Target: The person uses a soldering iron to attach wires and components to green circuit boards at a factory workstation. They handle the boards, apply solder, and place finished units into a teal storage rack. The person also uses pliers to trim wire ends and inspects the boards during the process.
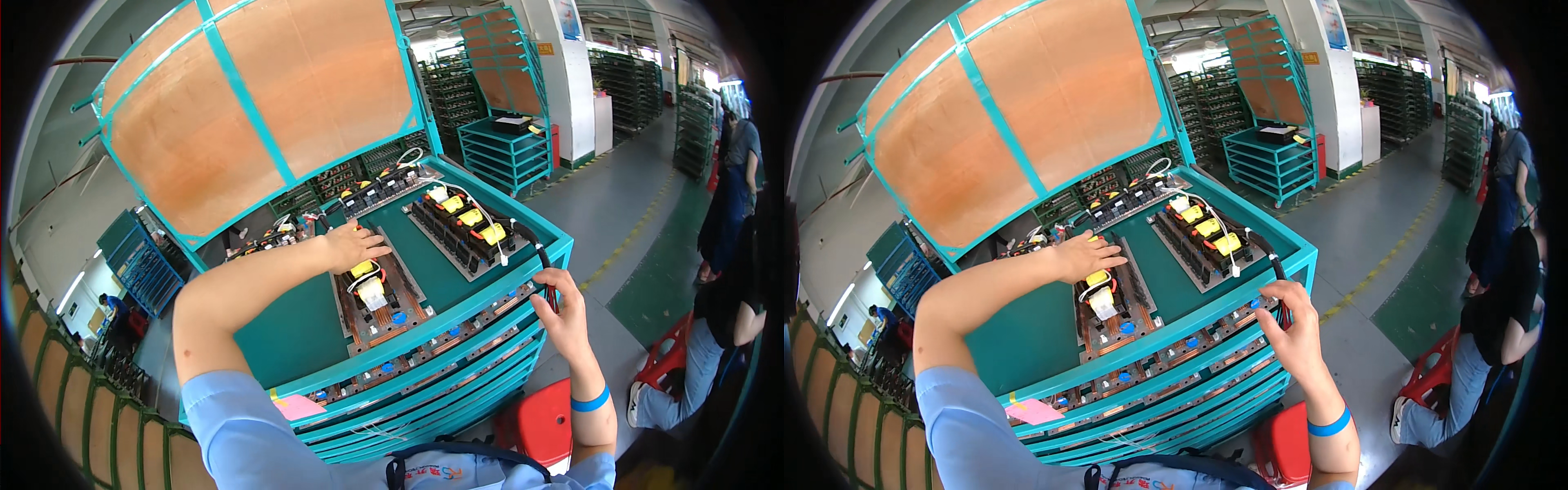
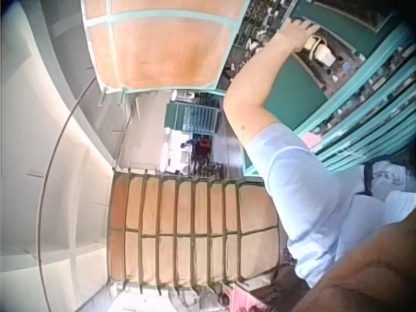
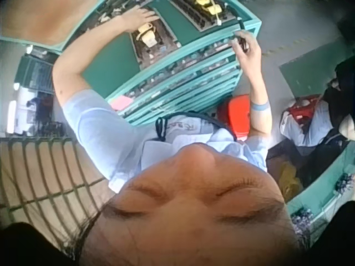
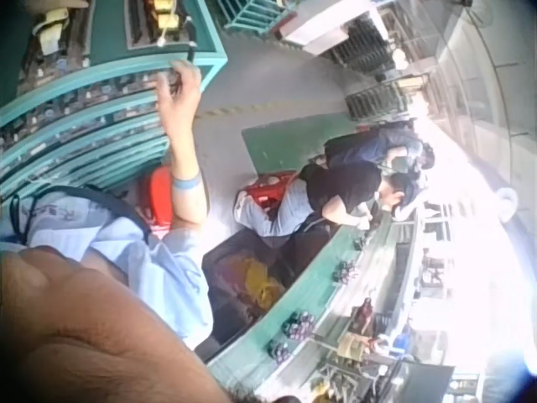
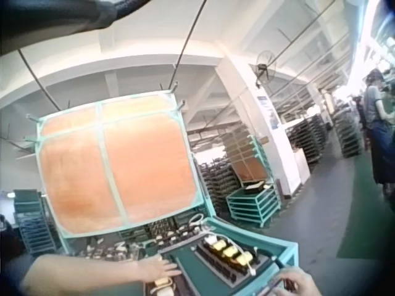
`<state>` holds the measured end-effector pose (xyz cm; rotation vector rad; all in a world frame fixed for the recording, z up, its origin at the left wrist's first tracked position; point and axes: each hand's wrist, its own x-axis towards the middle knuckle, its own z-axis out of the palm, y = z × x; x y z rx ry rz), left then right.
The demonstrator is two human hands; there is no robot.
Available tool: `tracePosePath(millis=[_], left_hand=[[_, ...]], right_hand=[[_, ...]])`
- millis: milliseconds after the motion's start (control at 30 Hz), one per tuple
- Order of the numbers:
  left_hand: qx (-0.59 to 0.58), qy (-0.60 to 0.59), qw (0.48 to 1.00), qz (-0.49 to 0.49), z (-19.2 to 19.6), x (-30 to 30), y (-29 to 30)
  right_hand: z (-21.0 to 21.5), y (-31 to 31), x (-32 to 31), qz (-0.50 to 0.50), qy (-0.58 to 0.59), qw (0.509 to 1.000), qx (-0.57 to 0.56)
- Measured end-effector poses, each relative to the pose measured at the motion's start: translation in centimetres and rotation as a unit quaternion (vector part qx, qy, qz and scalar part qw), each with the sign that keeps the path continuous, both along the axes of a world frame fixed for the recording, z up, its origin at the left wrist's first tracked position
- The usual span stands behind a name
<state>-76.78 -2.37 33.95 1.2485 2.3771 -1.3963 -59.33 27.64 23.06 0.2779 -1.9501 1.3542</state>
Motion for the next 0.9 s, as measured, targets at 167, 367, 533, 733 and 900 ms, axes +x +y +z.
tracePosePath(millis=[167,367,533,733,900], left_hand=[[-0.005,-0.033,0.998,-0.045,0.7,-0.2,-1.2],[0.316,-0.098,0.941,0.070,0.6,-2.0,-4.7],[0.422,-0.151,0.768,0.458,2.9,-3.1,-6.8],[0.518,-0.242,0.643,0.508,0.2,-1.0,-3.6],[0.419,-0.231,0.703,0.526,-0.4,-2.3,-1.8]], right_hand=[[-0.7,-1.6,-0.2,-0.040,-0.036,0.998,-0.017],[-0.7,-3.1,0.2,-0.110,-0.014,0.993,0.040],[-0.2,-3.9,-0.1,-0.126,0.003,0.990,0.062],[-0.1,-4.4,-0.2,-0.105,-0.011,0.991,0.077],[-0.5,-4.2,0.0,-0.103,-0.025,0.988,0.112]])
